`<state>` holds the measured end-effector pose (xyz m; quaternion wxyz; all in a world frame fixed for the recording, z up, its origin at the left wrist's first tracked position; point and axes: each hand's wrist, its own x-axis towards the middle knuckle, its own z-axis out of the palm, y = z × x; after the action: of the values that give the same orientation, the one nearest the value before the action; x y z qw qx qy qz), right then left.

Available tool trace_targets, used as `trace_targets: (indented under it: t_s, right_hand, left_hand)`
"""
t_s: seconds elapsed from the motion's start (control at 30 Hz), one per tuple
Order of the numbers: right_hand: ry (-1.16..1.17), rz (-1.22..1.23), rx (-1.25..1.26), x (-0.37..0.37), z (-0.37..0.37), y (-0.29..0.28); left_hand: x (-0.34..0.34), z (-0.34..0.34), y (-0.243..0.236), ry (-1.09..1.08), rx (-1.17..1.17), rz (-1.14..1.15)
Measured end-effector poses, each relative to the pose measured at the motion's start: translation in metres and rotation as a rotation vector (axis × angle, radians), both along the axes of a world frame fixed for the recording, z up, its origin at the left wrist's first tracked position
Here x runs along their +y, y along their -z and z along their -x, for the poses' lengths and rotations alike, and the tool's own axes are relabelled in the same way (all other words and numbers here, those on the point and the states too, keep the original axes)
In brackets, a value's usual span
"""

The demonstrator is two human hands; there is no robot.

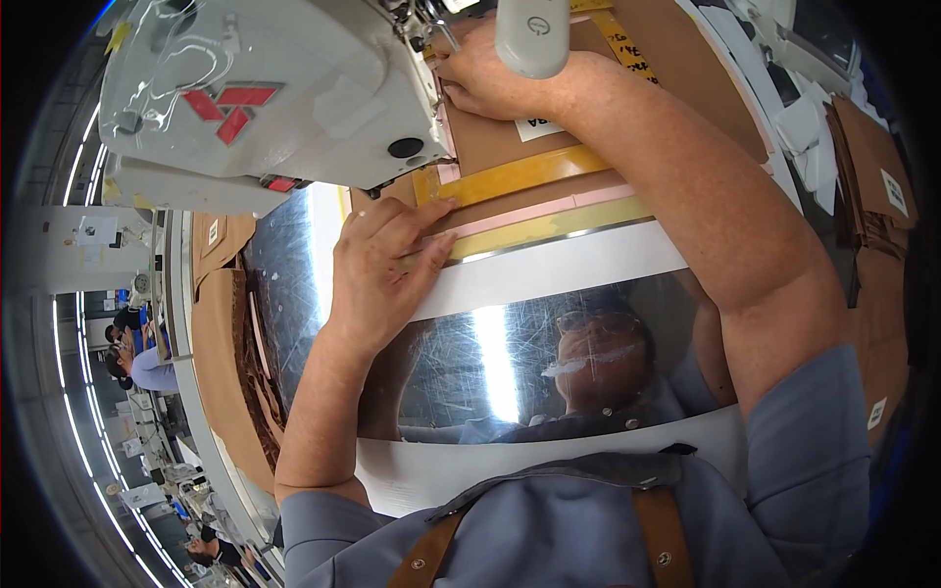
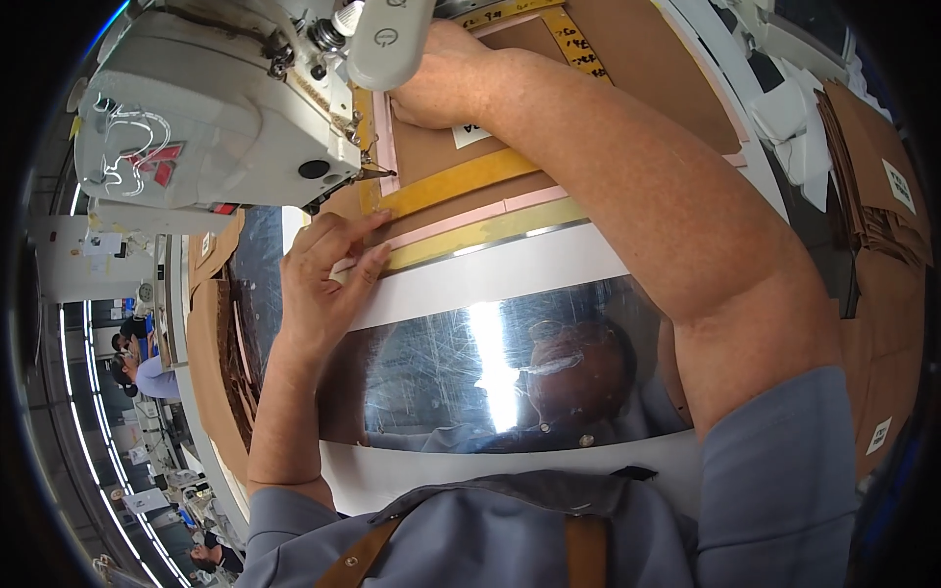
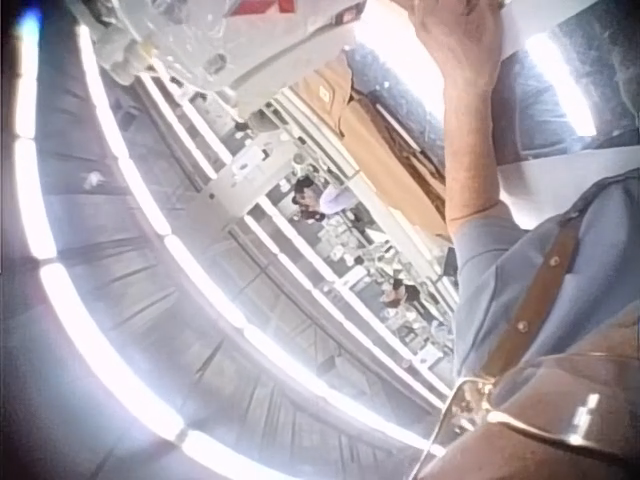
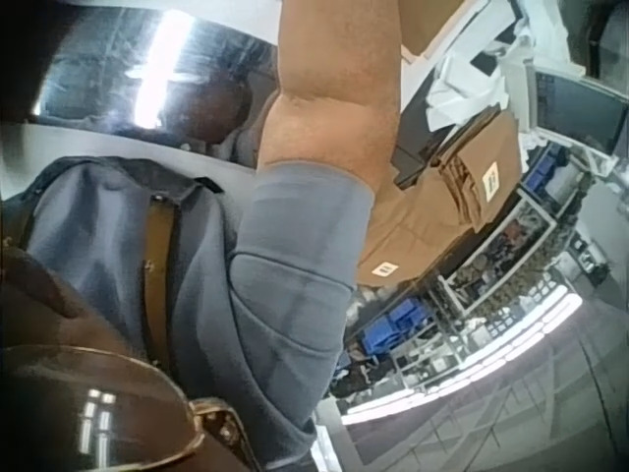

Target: Sewing a pocket onto a leather bag piece using an industrial sewing machine.

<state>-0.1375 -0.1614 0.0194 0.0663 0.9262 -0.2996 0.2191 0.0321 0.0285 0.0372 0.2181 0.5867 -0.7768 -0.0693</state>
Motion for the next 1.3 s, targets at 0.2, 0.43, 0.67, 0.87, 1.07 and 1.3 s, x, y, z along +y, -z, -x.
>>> trace_targets:
  t_s: [0.2, 0.43, 0.67, 0.87, 1.07, 1.3]
  right_hand:
    - [-0.047, 0.051, -0.068, 0.001, -0.002, 0.004]
    - [-0.037, -0.093, 0.027, 0.001, 0.005, -0.005]
    - [-0.082, -0.212, 0.097, -0.002, 0.008, -0.012]
    - [-0.066, -0.351, 0.131, 0.0, 0.006, -0.024]
    - [-0.026, -0.44, 0.393, -0.002, 0.0, -0.04]
    - [-0.078, -0.348, 0.276, 0.0, 0.017, -0.012]
  left_hand:
    - [-0.012, 0.013, 0.003, 0.071, -0.301, 0.038]
    - [-0.017, 0.015, 0.01, 0.0, -0.38, 0.021]
    - [-0.02, 0.015, 0.011, -0.002, -0.488, 0.039]
    - [-0.017, 0.011, 0.017, 0.024, -0.418, 0.072]
    - [-0.018, 0.008, 0.013, 0.015, -0.367, 0.008]
    - [-0.014, 0.013, 0.015, 0.033, -0.362, 0.042]
